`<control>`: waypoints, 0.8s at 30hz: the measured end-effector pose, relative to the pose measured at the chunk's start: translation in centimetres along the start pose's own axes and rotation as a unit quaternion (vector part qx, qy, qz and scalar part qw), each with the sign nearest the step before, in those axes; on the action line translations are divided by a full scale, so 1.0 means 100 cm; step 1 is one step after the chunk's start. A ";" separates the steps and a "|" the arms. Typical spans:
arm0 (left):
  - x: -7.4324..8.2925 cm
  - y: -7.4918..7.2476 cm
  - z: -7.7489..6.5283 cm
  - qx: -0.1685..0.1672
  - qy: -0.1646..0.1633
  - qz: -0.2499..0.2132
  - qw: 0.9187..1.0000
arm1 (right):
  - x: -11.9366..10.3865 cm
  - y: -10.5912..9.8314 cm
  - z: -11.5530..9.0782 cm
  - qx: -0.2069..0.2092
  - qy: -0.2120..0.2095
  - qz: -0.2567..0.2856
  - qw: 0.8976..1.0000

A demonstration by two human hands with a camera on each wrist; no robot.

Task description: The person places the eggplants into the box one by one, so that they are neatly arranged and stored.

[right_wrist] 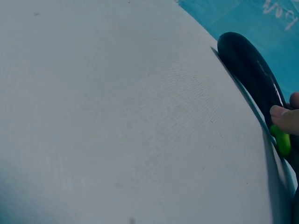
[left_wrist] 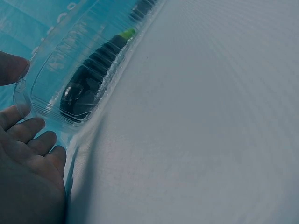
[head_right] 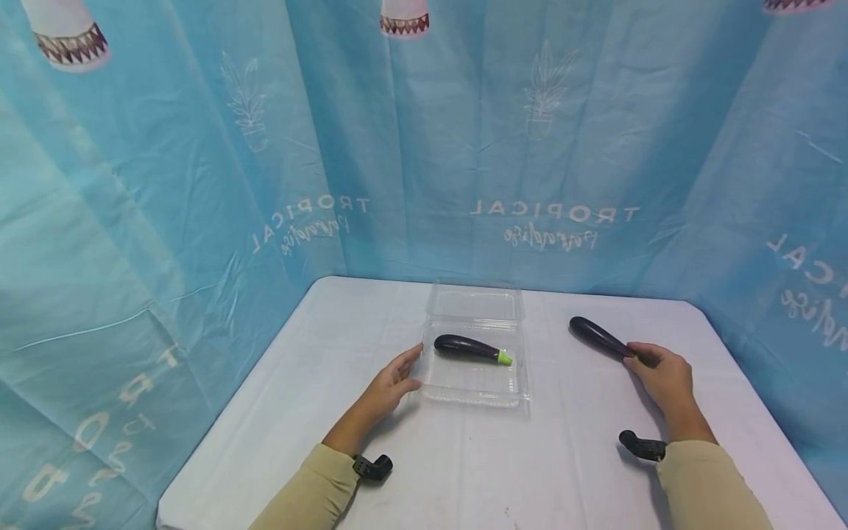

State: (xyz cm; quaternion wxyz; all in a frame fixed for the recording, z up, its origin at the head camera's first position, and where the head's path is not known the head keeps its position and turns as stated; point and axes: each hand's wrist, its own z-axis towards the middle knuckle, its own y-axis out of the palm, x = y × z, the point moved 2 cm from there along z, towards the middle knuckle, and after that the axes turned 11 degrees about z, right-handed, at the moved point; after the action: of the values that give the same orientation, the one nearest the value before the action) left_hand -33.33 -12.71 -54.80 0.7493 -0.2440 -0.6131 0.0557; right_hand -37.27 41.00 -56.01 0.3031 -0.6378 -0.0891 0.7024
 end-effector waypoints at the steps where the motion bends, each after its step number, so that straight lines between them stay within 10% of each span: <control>1: 0.000 0.000 0.000 0.000 -0.001 0.001 1.000 | -0.001 0.000 -0.001 0.002 0.001 0.003 1.000; 24: 0.001 0.000 -0.001 0.002 0.010 -0.011 1.000 | -0.029 0.005 -0.016 0.009 0.019 0.060 0.998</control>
State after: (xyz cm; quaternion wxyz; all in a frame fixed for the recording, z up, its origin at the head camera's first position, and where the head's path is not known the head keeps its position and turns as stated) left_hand -33.24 -12.71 -54.75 0.7561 -0.2367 -0.6084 0.0466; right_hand -35.91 38.68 -54.10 0.2677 -0.6526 -0.0381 0.7078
